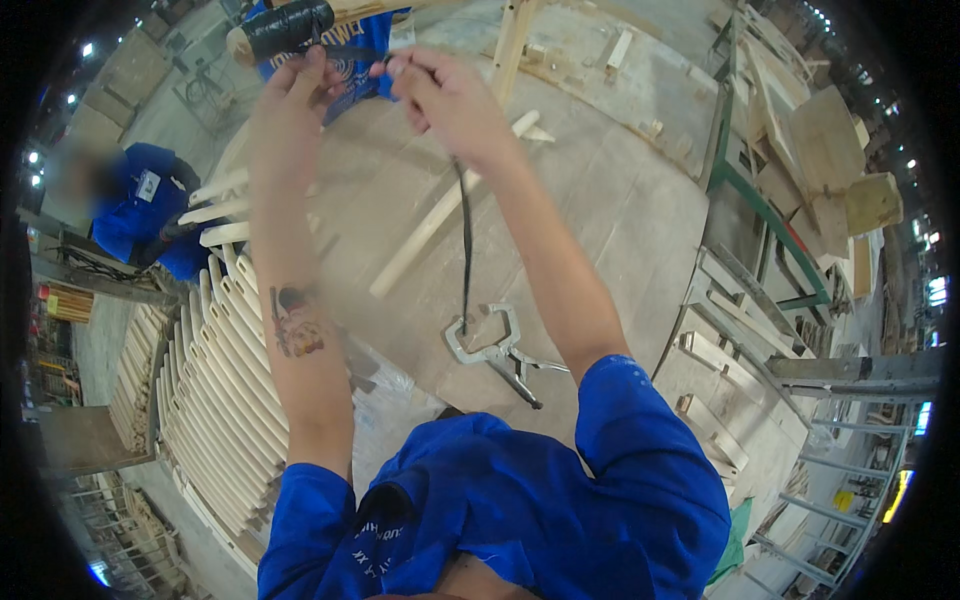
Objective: The person wraps a black strap around a wooden handle held by a coworker, then secures the strap using a metal clamp. The person adjusts the strap and clamp to ensure the handle is tightly bound.
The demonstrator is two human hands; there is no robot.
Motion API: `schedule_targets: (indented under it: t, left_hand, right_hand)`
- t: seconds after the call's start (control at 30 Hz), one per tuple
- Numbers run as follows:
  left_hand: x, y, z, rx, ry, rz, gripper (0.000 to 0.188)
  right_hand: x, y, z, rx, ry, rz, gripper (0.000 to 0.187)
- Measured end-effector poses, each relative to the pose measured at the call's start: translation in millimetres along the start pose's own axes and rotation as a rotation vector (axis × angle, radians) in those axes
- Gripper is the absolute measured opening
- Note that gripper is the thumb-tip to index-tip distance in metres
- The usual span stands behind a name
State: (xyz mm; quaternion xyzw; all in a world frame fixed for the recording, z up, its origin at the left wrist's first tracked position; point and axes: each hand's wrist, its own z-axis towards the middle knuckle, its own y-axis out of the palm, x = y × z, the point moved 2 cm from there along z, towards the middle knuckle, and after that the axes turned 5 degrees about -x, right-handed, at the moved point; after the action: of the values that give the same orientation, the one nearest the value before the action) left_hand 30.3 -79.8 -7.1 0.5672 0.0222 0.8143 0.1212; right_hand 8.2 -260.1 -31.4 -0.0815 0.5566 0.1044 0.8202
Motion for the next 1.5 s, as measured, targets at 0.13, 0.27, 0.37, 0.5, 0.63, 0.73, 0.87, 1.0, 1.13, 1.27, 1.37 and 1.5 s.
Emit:
schedule_targets:
  t: [0.13,0.27,0.37,0.5,0.63,0.73,0.87,1.0,1.13,1.27,1.37,1.5]
  left_hand:
    - [2.1,1.7,0.1,-0.009,0.001,0.042,0.036]
    - [2.4,1.6,0.9,-0.022,-0.018,0.060,0.035]
    - [0.2,-0.9,2.4,-0.038,-0.024,0.000,0.033]
    - [-2.2,-4.0,2.1,-0.060,-0.039,-0.124,0.031]
    - [-0.9,-5.4,1.0,-0.093,-0.053,-0.130,0.029]
    - [-0.7,-6.4,2.6,-0.130,-0.065,-0.170,0.027]
    - [-1.8,-4.4,7.2,-0.151,-0.091,-0.156,0.025]
    - [4.7,-14.7,1.5,-0.139,-0.102,-0.086,0.025]
    - [11.6,-13.2,2.7,-0.133,-0.126,0.035,0.027]
    - [12.9,-11.7,3.7,-0.156,-0.104,0.035,0.030]
    - [12.5,-12.1,4.2,-0.140,-0.080,0.070,0.031]
    - [8.7,-14.3,5.2,-0.108,-0.028,0.127,0.030]
  right_hand:
    - [-3.3,-10.5,22.6,0.233,-0.174,-0.664,0.024]
    - [10.9,-6.5,31.8,0.299,-0.148,-0.934,0.025]
    - [25.7,-6.4,33.6,0.257,-0.032,-0.846,0.028]
    - [42.6,-5.5,36.5,0.077,0.284,0.129,0.030]
    - [44.0,7.7,46.8,0.235,0.203,0.533,0.022]
    - [43.9,14.9,60.9,0.447,0.118,0.883,0.024]
    - [44.6,22.5,70.1,0.354,0.091,1.084,0.017]
    - [26.6,52.5,55.3,0.291,0.062,0.580,0.023]
    - [11.4,45.4,44.2,0.145,-0.072,0.015,0.029]
    - [9.3,38.2,43.1,0.153,-0.070,0.051,0.031]
    - [8.3,33.8,42.7,0.206,0.004,0.027,0.033]
    - [-3.5,38.4,29.2,0.328,-0.258,-0.233,0.034]
